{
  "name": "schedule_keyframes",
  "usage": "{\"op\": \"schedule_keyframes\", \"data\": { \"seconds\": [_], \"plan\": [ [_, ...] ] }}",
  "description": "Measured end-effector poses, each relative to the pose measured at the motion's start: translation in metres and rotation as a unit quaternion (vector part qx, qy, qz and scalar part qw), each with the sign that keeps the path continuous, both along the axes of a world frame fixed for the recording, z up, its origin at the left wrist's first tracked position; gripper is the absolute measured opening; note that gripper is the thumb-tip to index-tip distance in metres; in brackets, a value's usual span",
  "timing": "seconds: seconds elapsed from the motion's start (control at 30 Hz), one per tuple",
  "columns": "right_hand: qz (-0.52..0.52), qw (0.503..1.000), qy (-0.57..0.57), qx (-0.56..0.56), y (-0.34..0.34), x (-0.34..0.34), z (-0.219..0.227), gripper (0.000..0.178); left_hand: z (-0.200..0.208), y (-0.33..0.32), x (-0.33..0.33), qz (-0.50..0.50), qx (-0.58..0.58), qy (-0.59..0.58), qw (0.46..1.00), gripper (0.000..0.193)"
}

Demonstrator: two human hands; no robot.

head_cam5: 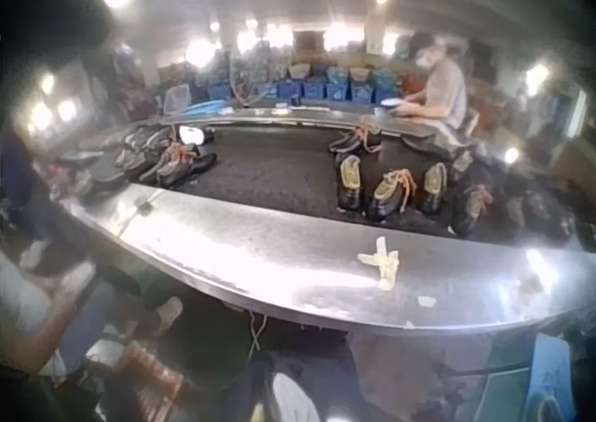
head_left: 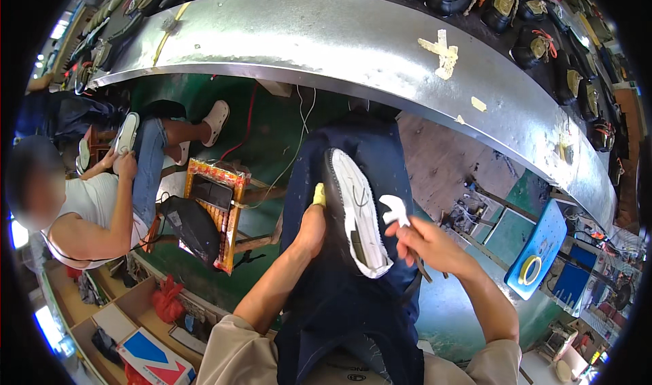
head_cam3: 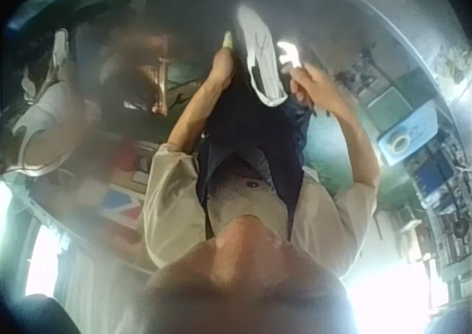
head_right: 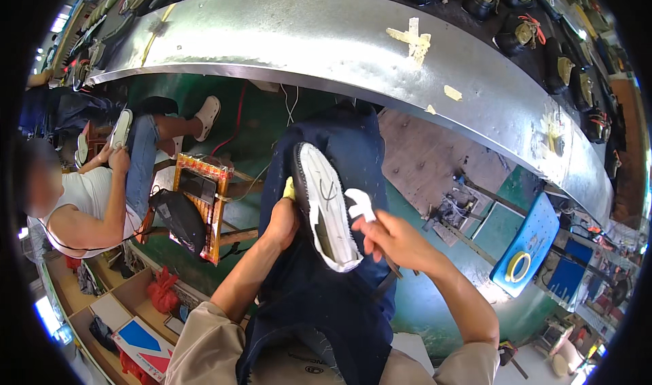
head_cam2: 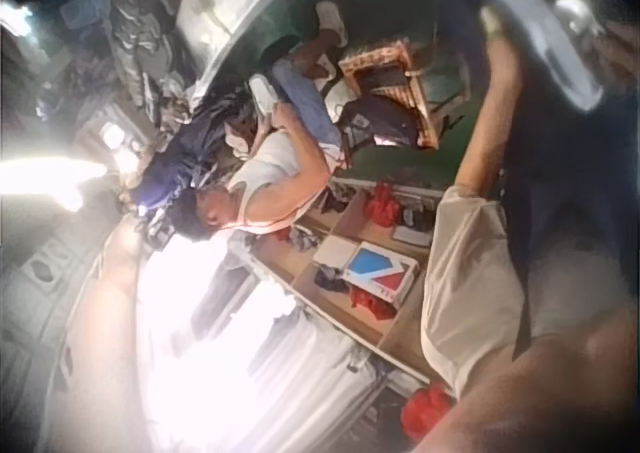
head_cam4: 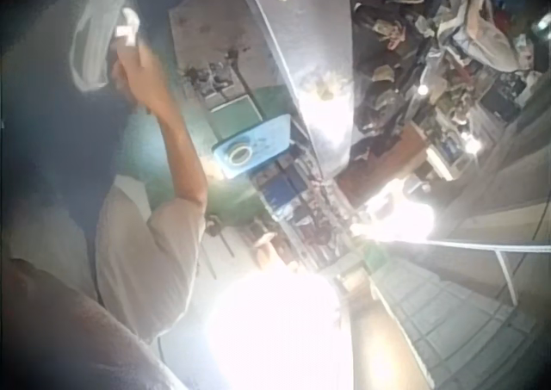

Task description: Manually attaching and securing shoe uppers to soles using lasting pliers and a hammer.

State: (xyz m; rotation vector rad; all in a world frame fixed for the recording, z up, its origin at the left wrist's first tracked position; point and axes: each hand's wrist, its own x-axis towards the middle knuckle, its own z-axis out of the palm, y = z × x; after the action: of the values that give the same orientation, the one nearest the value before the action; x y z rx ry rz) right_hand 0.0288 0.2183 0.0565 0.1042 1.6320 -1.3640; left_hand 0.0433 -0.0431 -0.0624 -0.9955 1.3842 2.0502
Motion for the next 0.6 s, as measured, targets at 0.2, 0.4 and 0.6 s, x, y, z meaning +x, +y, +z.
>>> {"op": "schedule_keyframes", "data": {
  "seconds": [0.2,0.4,0.6],
  "plan": [
    [0.103,0.993,0.02,-0.053,-0.018,-0.027,0.001,0.036,0.018,0.01,-0.008,-0.072,-0.037,0.167,0.983,0.062],
    [0.23,0.839,0.464,0.163,-0.036,-0.017,0.01,0.025,0.021,-0.001,-0.007,-0.164,-0.06,0.29,0.941,0.058],
    [0.341,0.728,0.549,0.229,-0.052,-0.022,0.013,0.019,0.032,0.001,0.006,-0.051,0.102,0.22,0.969,0.062]
  ]
}}
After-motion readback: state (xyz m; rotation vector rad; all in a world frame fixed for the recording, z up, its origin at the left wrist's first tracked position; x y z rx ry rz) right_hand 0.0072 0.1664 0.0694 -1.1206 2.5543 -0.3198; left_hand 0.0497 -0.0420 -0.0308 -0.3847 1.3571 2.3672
